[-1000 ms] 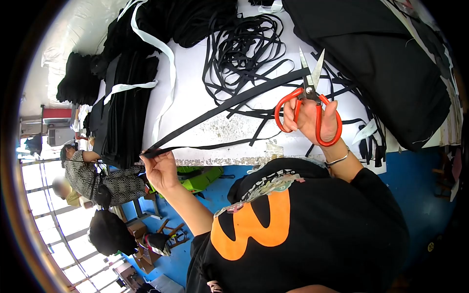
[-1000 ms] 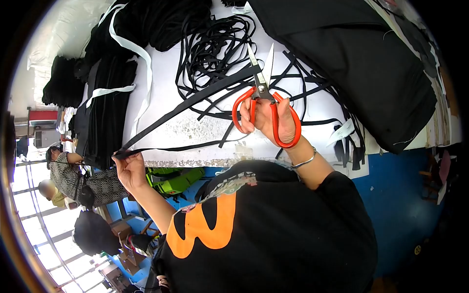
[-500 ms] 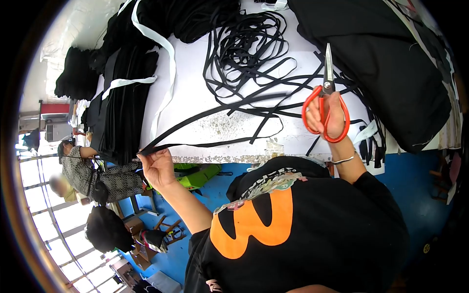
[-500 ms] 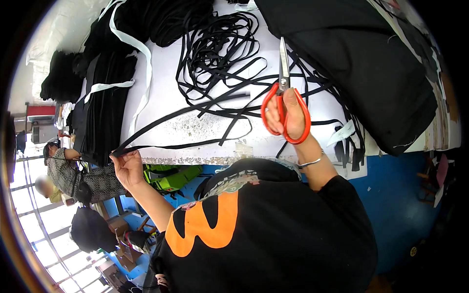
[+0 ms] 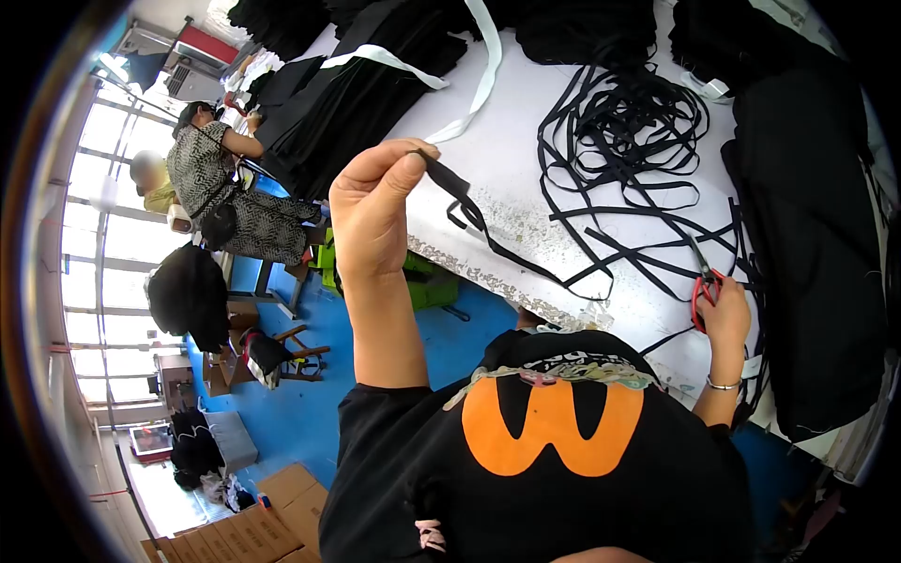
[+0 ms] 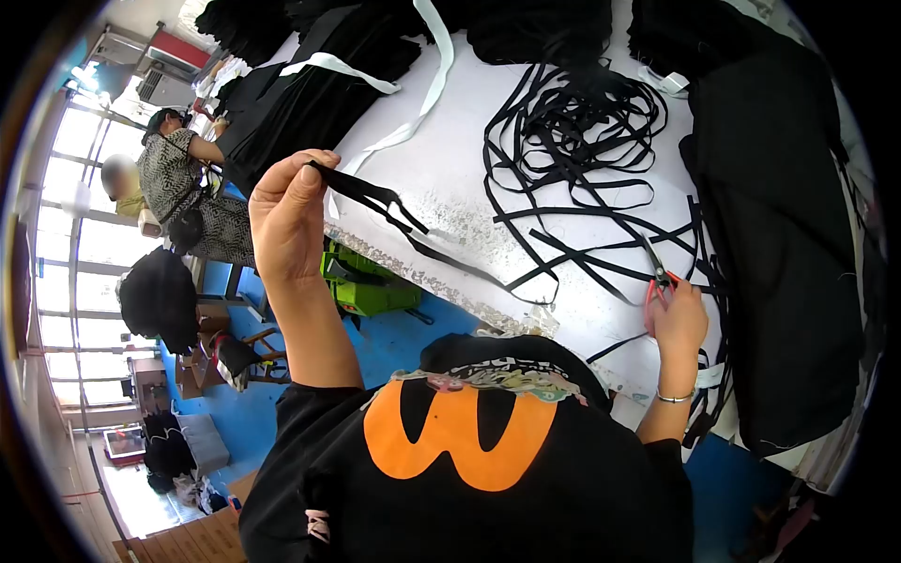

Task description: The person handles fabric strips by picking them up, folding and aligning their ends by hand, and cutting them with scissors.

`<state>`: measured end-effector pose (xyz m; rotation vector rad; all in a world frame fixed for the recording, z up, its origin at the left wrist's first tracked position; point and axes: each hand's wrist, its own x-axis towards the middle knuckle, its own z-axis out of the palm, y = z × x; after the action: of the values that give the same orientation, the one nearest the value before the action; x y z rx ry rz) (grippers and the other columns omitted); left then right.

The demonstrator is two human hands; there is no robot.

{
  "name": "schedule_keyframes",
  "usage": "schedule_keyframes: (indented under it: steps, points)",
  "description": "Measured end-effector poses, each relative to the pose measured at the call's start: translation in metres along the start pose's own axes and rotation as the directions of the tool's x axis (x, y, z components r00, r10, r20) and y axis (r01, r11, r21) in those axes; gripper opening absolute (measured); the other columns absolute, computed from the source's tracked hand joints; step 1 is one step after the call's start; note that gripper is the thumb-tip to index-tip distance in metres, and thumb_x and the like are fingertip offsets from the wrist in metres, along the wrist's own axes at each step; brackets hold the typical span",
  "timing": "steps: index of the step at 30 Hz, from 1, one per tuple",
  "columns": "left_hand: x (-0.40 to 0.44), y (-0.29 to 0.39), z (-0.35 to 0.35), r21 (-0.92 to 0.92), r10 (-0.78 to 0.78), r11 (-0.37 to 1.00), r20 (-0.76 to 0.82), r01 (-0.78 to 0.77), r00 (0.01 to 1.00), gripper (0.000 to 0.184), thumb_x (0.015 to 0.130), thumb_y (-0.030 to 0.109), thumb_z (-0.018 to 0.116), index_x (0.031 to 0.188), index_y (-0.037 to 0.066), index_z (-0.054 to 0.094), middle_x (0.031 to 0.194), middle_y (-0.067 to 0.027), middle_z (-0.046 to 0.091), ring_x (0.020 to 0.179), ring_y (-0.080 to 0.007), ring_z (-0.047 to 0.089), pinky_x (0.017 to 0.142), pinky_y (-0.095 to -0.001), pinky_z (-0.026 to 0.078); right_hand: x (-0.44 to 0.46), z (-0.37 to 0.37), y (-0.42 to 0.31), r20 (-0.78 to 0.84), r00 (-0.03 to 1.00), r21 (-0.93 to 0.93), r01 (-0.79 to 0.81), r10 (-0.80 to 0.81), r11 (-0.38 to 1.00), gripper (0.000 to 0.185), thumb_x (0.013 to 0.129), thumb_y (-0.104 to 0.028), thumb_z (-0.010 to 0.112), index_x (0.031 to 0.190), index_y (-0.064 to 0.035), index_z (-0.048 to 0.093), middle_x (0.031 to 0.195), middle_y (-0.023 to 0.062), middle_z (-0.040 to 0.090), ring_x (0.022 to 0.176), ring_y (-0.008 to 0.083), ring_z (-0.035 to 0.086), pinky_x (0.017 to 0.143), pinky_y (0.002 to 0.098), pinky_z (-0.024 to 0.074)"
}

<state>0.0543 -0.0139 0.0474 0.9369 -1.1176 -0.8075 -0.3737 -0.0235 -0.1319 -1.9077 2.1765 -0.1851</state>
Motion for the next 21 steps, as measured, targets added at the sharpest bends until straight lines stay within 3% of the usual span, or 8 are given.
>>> schedule_keyframes:
  steps: [1, 3, 4, 7, 10, 15, 18, 21]
  points:
    - [0.001, 0.003, 0.007, -0.008, 0.003, 1.0, 0.002, -0.003, 1.0, 0.015, 0.083, 0.006, 0.068, 0.094, -0.004, 0.066, 0.095, -0.0159, 0.066, 0.095, -0.0237, 0.06, 0.091, -0.0354, 0.043, 0.001, -0.008, -0.009, -0.007, 1.0, -0.004, -0.003, 0.003, 1.0, 0.04, 0.072, -0.028, 0.071, 0.099, 0.0, 0.06, 0.099, 0.0191, 0.062, 0.088, 0.0351, 0.061, 0.074, 0.0416, 0.0486]
    - [0.003, 0.009, 0.024, 0.009, 0.06, 0.998, 0.055, -0.061, 0.997, 0.013, 0.076, 0.001, 0.073, 0.088, -0.004, 0.069, 0.088, -0.0132, 0.068, 0.081, -0.0173, 0.062, 0.079, -0.0285, 0.048, 0.01, -0.025, -0.027, -0.281, 0.912, 0.02, 0.315, -0.297, 0.949, 0.036, 0.075, -0.02, 0.071, 0.103, 0.0012, 0.062, 0.101, 0.0181, 0.061, 0.09, 0.0342, 0.059, 0.078, 0.0399, 0.0474]
    - [0.003, 0.01, 0.03, 0.024, 0.079, 0.996, 0.076, -0.081, 0.994, 0.013, 0.075, -0.001, 0.072, 0.087, -0.004, 0.069, 0.087, -0.0136, 0.068, 0.079, -0.0172, 0.063, 0.075, -0.027, 0.049, 0.011, -0.043, -0.048, -0.301, 0.888, 0.168, 0.408, -0.348, 0.897, 0.032, 0.076, -0.015, 0.07, 0.102, 0.0016, 0.062, 0.1, 0.0171, 0.061, 0.089, 0.0332, 0.06, 0.079, 0.0382, 0.0471]
    - [0.007, 0.017, 0.05, 0.048, 0.09, 0.994, 0.208, -0.102, 0.974, 0.013, 0.074, -0.001, 0.072, 0.086, -0.003, 0.069, 0.086, -0.0135, 0.068, 0.079, -0.0172, 0.063, 0.075, -0.0273, 0.049, 0.012, -0.091, -0.111, -0.469, 0.745, 0.456, 0.664, -0.474, 0.592, 0.022, 0.078, -0.007, 0.068, 0.097, 0.002, 0.064, 0.097, 0.0139, 0.062, 0.089, 0.0291, 0.06, 0.079, 0.0334, 0.0467]
    - [0.012, 0.018, 0.063, -0.037, 0.099, 0.995, 0.312, -0.092, 0.945, 0.012, 0.074, -0.001, 0.072, 0.086, -0.003, 0.069, 0.087, -0.0142, 0.068, 0.08, -0.0177, 0.062, 0.075, -0.0275, 0.048, 0.006, -0.127, -0.161, -0.541, 0.624, 0.556, 0.769, -0.564, 0.316, 0.022, 0.079, -0.007, 0.068, 0.099, 0.0005, 0.065, 0.095, 0.0121, 0.063, 0.09, 0.0259, 0.061, 0.079, 0.0322, 0.0466]
    - [0.02, 0.023, 0.067, -0.188, 0.122, 0.981, 0.42, -0.046, 0.899, 0.01, 0.075, 0.0, 0.072, 0.085, -0.002, 0.069, 0.088, -0.0133, 0.066, 0.083, -0.0181, 0.061, 0.078, -0.0284, 0.046, 0.01, -0.139, -0.209, -0.605, 0.469, 0.581, 0.813, -0.644, 0.047, 0.02, 0.08, -0.009, 0.068, 0.098, -0.0006, 0.067, 0.093, 0.0101, 0.065, 0.086, 0.0202, 0.062, 0.075, 0.0291, 0.0479]
    - [0.02, 0.018, 0.061, -0.242, 0.085, 0.97, 0.424, 0.022, 0.902, 0.01, 0.076, 0.003, 0.072, 0.084, -0.001, 0.069, 0.089, -0.0123, 0.065, 0.084, -0.0184, 0.06, 0.079, -0.0294, 0.045, 0.009, -0.135, -0.217, -0.242, 0.567, 0.922, 0.387, -0.787, -0.005, 0.014, 0.081, -0.006, 0.069, 0.093, 0.0015, 0.069, 0.078, 0.0033, 0.065, 0.074, 0.0087, 0.057, 0.068, 0.0225, 0.0434]
    - [0.021, 0.007, 0.056, -0.322, 0.009, 0.936, 0.427, 0.143, 0.904, 0.01, 0.078, 0.005, 0.072, 0.086, -0.001, 0.068, 0.089, -0.0113, 0.064, 0.085, -0.018, 0.058, 0.078, -0.0297, 0.044, 0.005, -0.123, -0.221, -0.241, 0.638, 0.932, 0.362, -0.732, 0.009, 0.012, 0.083, -0.011, 0.068, 0.086, 0.0005, 0.07, 0.073, 0.0042, 0.067, 0.069, 0.0071, 0.059, 0.065, 0.023, 0.0465]
